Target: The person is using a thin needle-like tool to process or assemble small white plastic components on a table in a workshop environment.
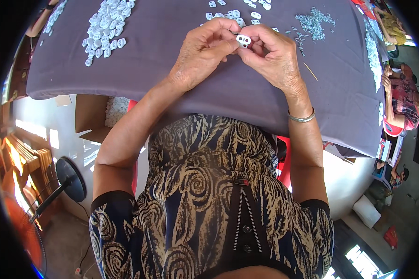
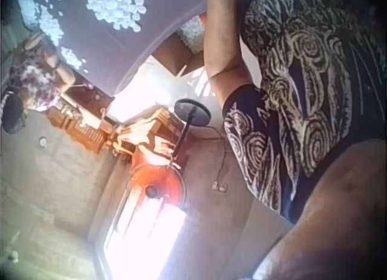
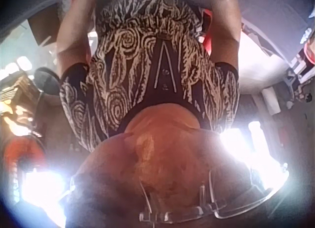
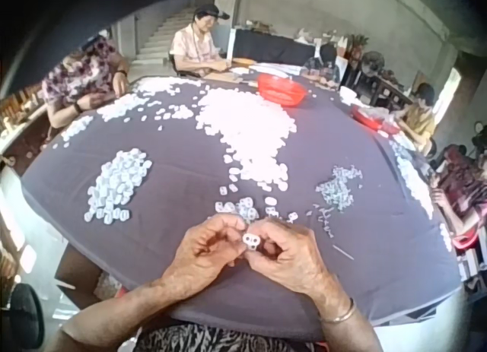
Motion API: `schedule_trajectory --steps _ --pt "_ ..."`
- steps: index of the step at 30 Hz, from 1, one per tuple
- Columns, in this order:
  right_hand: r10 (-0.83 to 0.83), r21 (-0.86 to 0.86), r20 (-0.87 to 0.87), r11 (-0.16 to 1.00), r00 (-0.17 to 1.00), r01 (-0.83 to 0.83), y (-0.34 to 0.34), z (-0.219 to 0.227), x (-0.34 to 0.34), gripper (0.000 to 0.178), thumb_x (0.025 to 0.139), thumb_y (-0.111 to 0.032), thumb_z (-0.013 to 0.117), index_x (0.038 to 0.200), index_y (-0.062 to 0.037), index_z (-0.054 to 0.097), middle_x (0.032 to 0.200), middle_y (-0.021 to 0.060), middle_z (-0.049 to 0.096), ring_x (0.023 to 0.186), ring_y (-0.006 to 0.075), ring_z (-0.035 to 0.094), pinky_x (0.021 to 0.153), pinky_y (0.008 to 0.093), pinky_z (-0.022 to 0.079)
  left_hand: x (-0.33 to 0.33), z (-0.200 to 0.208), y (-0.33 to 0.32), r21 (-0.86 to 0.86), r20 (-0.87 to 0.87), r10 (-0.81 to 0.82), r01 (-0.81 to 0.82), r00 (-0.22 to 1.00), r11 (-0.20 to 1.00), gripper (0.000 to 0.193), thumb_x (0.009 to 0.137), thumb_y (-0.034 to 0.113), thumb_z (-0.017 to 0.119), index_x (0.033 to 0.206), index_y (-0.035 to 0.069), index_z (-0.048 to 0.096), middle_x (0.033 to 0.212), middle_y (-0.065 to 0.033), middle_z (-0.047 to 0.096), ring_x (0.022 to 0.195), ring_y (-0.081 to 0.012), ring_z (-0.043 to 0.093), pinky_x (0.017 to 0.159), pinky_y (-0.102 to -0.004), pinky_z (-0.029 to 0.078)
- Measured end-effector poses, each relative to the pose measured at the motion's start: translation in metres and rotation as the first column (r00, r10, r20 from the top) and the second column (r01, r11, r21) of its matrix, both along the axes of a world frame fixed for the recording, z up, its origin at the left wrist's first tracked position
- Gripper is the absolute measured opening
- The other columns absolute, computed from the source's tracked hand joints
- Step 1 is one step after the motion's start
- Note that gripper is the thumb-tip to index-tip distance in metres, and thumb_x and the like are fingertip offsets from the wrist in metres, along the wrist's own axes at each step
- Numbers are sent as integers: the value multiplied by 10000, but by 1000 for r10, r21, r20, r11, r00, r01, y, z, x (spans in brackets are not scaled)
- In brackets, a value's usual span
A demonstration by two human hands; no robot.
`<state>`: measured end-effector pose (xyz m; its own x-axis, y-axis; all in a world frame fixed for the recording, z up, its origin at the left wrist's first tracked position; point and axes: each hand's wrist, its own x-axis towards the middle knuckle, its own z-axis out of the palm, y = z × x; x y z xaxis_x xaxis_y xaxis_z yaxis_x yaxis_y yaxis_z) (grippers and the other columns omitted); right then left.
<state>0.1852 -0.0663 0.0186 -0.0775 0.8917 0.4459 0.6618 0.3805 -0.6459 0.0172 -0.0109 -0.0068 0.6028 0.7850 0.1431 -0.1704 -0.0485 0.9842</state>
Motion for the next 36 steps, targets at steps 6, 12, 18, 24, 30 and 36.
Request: schedule_trajectory --steps 6,12,18,24,30,36 --pt "26 91 40 995 999 -29 2 -1 -2 286 691 -2 734 956 -78 656 642 -27 469 509 45 379 471 217 352 0 3 3 -18 27 -12 13 1000 1000 209 873 108 624 1072 65 576 773 14 598 669 -41 506 598 -216 441" --pt "20 103 117 994 993 -32 3 -6 -1 316 669 -29 753 964 -75 650 702 -21 530 509 61 407 476 224 378 3 -8 3 31 31 44 -45 999 998 209 852 79 656 1044 65 574 691 26 574 625 -35 485 559 -206 423" --pt "23 85 209 996 978 -41 3 -7 -2 377 688 -121 777 1020 -74 605 802 19 571 604 133 518 540 274 455 4 -9 -3 -97 42 7 -3 999 995 241 882 46 605 1118 38 561 751 19 591 697 -49 519 641 -206 439" --pt "61 -5 354 998 933 -63 1 -9 -3 269 763 -177 720 925 -42 553 823 79 593 741 279 611 624 376 501 3 -9 -3 -83 21 -11 13 1000 996 242 882 42 592 1123 45 565 743 28 559 732 -50 522 681 -222 450" --pt "81 -61 383 996 920 -62 -2 -9 -6 249 846 -237 640 838 -20 518 736 130 596 716 318 623 625 403 504 2 -9 -5 -167 92 -41 56 995 984 242 874 52 569 1114 69 593 777 25 567 744 -60 527 689 -238 457" --pt "83 -89 429 995 899 -50 -3 -8 -7 278 878 -285 605 806 -25 535 677 125 592 667 304 627 586 391 506 2 -4 -8 -203 105 -40 61 994 977 262 857 52 567 1117 65 597 775 37 538 732 -54 512 684 -233 455"
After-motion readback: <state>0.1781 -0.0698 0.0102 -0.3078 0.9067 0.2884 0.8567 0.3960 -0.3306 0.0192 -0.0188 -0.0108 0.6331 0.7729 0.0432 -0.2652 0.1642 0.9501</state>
